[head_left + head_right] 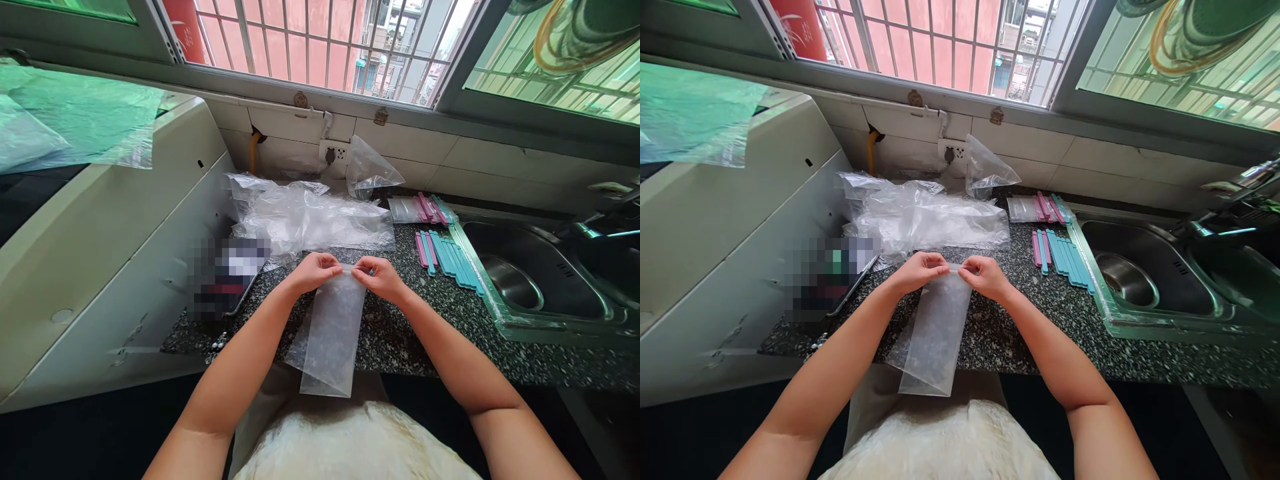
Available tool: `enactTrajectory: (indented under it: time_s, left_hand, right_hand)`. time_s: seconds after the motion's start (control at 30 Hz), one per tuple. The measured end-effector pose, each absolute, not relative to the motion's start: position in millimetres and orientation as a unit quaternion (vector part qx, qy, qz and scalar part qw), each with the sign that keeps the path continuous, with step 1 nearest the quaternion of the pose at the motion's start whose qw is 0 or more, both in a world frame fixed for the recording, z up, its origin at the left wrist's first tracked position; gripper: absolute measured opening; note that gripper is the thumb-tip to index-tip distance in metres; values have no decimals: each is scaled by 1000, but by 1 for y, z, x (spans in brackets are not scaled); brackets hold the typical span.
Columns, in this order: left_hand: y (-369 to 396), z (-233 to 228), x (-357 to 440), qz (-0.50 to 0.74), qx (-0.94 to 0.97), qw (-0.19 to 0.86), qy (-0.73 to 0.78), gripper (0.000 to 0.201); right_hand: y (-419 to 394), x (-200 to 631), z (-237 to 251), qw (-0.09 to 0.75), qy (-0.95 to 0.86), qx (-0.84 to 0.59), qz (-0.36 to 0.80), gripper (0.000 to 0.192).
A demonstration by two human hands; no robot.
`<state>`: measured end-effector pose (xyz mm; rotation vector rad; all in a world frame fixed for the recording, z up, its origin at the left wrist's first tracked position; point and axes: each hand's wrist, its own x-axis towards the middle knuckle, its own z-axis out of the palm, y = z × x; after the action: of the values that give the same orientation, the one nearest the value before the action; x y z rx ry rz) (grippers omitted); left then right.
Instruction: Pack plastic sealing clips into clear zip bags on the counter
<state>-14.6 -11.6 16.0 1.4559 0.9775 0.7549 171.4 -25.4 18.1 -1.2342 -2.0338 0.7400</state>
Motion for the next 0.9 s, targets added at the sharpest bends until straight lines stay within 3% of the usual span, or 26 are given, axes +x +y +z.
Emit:
enactTrajectory:
  time_s: [0.9]
  left_hand:
    - [-11, 17, -16, 323, 642, 544, 433, 23]
  right_hand:
    - [-23, 181, 22, 336, -722, -501, 338, 21]
